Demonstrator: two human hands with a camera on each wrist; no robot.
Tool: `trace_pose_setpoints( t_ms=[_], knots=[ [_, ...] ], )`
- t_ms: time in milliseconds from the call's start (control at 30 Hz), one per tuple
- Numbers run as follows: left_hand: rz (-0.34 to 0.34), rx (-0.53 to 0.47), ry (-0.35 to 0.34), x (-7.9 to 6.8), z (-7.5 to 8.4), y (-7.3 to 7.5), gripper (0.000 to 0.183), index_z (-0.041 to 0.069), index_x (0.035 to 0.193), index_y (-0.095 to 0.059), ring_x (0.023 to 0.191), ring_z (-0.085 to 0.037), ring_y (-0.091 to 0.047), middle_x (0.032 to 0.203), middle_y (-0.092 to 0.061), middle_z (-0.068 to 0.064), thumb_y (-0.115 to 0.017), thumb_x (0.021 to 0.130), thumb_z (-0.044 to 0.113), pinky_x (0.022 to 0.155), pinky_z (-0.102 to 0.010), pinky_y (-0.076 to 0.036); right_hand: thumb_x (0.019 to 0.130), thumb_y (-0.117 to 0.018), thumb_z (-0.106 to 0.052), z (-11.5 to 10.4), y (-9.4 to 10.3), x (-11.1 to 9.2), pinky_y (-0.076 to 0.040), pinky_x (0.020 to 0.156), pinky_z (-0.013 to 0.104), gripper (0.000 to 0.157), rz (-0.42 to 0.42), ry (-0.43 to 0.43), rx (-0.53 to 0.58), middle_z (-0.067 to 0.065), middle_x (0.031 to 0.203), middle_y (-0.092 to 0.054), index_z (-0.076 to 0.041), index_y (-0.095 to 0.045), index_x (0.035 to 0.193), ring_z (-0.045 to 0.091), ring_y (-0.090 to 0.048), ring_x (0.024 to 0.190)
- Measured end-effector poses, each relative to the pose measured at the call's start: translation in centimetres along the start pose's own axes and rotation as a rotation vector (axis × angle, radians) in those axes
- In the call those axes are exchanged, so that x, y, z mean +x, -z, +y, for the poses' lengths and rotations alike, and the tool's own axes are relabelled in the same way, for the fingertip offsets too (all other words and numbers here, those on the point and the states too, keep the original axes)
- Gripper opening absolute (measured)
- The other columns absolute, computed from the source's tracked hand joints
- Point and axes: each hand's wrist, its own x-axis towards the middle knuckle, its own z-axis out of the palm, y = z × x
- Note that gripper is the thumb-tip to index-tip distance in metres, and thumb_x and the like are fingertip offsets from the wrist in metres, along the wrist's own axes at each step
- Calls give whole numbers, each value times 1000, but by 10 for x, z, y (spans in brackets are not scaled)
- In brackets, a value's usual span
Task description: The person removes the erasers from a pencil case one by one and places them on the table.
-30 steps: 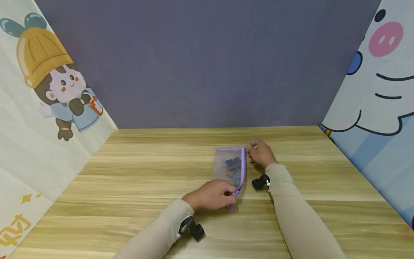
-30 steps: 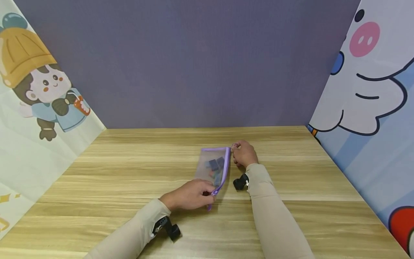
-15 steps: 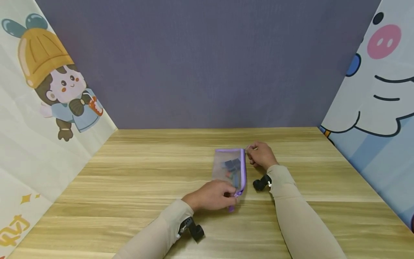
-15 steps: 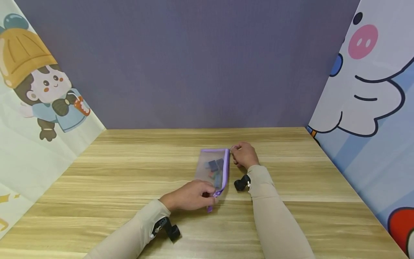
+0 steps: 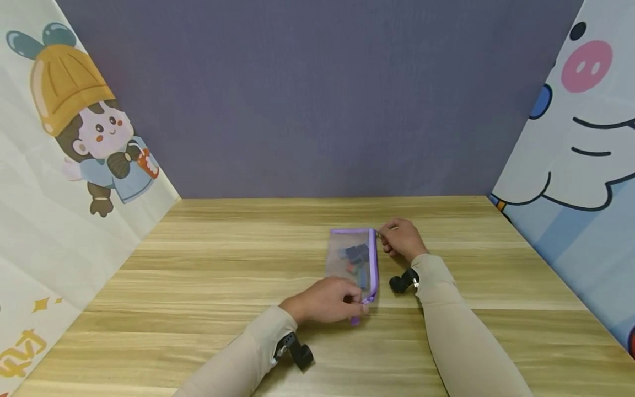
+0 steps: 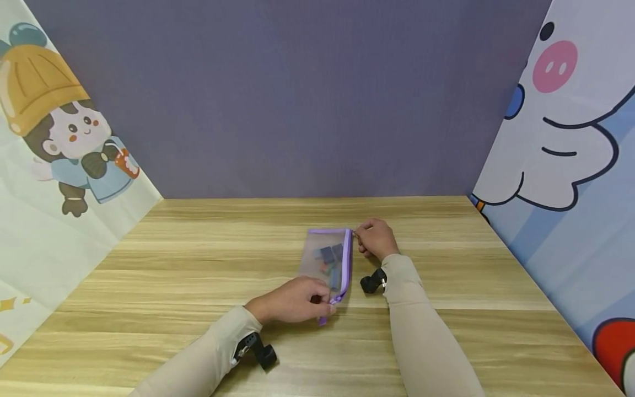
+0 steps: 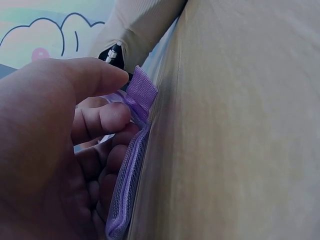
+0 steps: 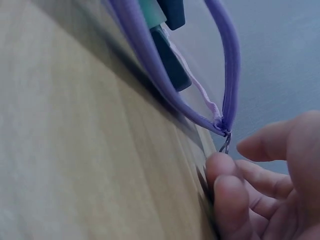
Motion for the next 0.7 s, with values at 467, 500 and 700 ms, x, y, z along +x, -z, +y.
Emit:
trace_pose_setpoints(
  t_ms=[467, 500, 700],
  knots=[
    [0, 11, -6, 0, 0, -1, 35, 23, 65, -52, 61, -1, -48, 69, -51, 14, -70, 93, 37, 57, -18, -42, 98, -55, -17, 7, 5, -2, -54, 51, 29, 27, -35, -2, 61, 14, 83, -64, 4, -55, 116, 15, -61, 61],
    [-1, 7, -10, 0, 0, -1, 35, 22, 66, -52, 62, -1, -48, 69, -51, 14, -70, 93, 37, 58, -18, -42, 99, -54, -16, 6, 6, -3, -55, 52, 29, 28, -41, -1, 67, 14, 83, -64, 5, -55, 117, 16, -61, 62],
    [-5, -47, -32, -1, -1, 2, 32, 22, 68, -55, 65, -1, -50, 72, -54, 14, -68, 95, 33, 60, -18, -44, 101, -53, -16, 4, 9, -6, -57, 55, 31, 30, -60, 5, 99, 18, 86, -64, 8, -55, 119, 18, -63, 64]
  ],
)
